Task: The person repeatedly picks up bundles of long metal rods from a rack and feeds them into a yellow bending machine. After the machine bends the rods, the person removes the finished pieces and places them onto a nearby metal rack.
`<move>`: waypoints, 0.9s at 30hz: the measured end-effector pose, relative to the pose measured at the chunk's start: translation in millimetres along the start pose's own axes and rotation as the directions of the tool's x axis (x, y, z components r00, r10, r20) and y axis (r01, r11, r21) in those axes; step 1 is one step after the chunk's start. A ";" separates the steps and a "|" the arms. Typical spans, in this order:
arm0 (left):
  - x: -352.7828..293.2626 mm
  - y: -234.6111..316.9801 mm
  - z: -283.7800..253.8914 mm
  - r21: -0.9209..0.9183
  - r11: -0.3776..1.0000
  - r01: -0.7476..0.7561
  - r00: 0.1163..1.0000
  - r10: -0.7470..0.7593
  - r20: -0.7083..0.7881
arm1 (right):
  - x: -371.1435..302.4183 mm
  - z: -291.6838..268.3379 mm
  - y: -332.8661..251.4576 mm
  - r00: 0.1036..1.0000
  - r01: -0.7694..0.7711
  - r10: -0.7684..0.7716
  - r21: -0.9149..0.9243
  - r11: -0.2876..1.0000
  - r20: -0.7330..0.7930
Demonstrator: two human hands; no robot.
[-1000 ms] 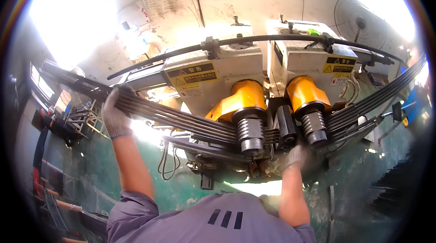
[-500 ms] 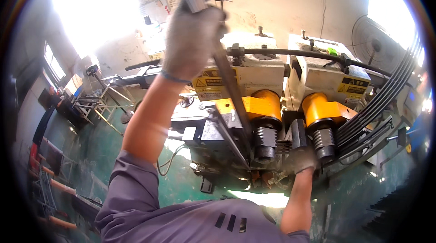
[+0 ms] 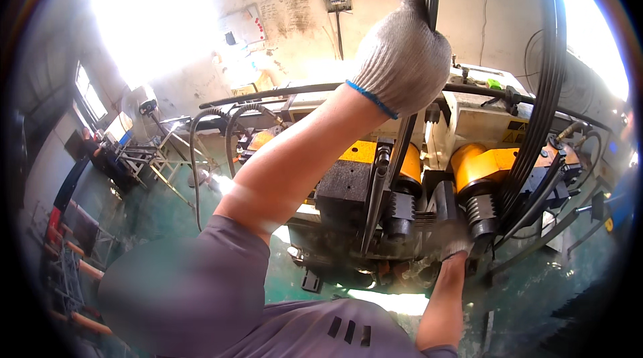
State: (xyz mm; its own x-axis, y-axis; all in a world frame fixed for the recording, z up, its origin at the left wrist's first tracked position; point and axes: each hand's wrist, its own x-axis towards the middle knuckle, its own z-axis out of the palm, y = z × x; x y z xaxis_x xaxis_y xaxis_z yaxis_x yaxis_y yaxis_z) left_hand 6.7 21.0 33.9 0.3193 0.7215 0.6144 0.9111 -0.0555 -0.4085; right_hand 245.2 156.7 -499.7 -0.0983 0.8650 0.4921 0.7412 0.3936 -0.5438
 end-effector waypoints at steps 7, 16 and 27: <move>-2.1 7.2 -6.9 -0.512 0.807 0.293 0.942 -0.334 0.012 | 7.0 7.0 10.9 0.999 0.030 -0.031 -0.042 0.999 -0.012; -4.4 7.0 -3.6 -0.508 0.827 0.243 0.943 -0.325 -0.078 | 0.8 15.7 22.8 0.993 0.115 -0.117 -0.129 0.985 -0.006; -8.2 7.1 5.0 -0.340 0.932 0.124 0.959 -0.201 -0.199 | -10.4 30.9 40.0 0.976 0.214 -0.220 -0.212 0.953 -0.002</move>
State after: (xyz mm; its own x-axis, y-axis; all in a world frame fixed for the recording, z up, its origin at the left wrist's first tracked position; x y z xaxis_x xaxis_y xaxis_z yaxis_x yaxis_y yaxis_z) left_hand 9.3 18.1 22.6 0.1754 0.5659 0.8056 0.9777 -0.1963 -0.0750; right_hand 255.4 173.0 -547.6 -0.2577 0.7569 0.6006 0.8265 0.4947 -0.2687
